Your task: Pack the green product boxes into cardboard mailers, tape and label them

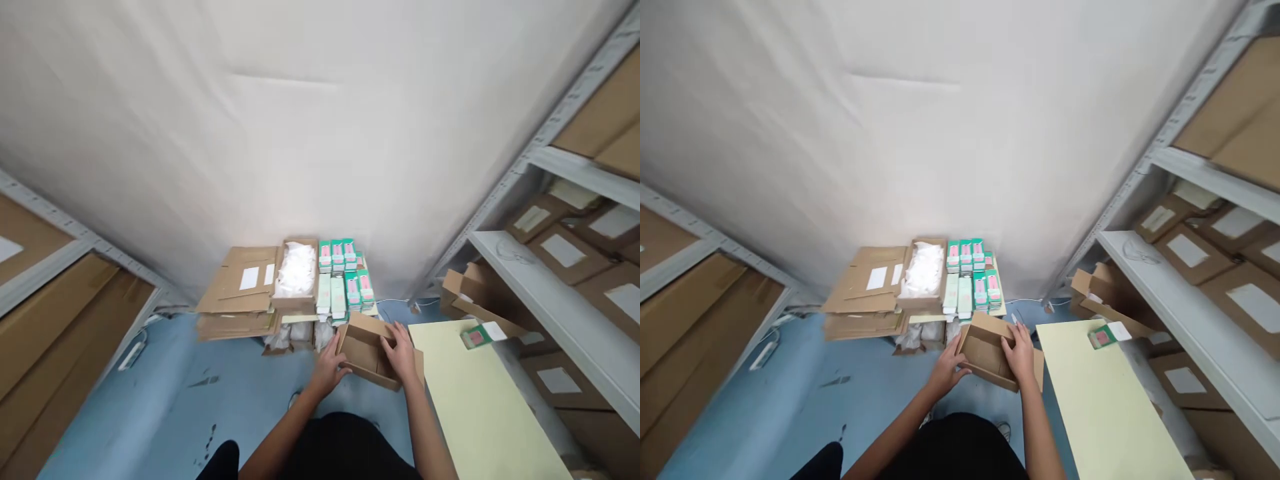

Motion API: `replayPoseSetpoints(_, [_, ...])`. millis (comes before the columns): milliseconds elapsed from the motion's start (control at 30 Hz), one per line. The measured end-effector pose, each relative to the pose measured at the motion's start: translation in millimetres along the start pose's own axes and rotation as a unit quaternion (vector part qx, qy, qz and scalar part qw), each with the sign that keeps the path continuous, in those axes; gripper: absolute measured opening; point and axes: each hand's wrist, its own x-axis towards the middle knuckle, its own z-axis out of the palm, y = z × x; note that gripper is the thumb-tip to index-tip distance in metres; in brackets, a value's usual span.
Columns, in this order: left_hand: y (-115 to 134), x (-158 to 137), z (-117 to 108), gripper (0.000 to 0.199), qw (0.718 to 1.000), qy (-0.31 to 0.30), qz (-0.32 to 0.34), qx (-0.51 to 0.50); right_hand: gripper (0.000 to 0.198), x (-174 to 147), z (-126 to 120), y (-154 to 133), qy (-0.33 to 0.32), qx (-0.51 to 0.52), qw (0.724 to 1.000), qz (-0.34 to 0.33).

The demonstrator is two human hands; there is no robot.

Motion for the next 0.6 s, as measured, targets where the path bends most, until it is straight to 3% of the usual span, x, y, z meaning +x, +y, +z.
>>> replayPoseSetpoints(167, [-65,-26,-73,0.015,0.998,0.019,-0.066,-0.007,0.041,29,65,-97,-0.04,0.056,0.995,-0.067])
replayPoseSetpoints(300, [-110,-52,-122,0.016,0.991,0.028,-0.134,-0.011,0.041,55,115,-158,-0.093,0.053,0.99,-0.094])
replayPoseSetpoints(467, [-151,-84,-164,0.016,0.982,0.023,-0.186,-0.014,0.047,95,192,-211,-0.167,0.038,0.98,-0.104])
replayPoseSetpoints(600, [-173,-103,-186,0.015,0.98,0.031,-0.198,-0.018,0.053,137,248,-239,-0.235,-0.042,0.97,-0.055])
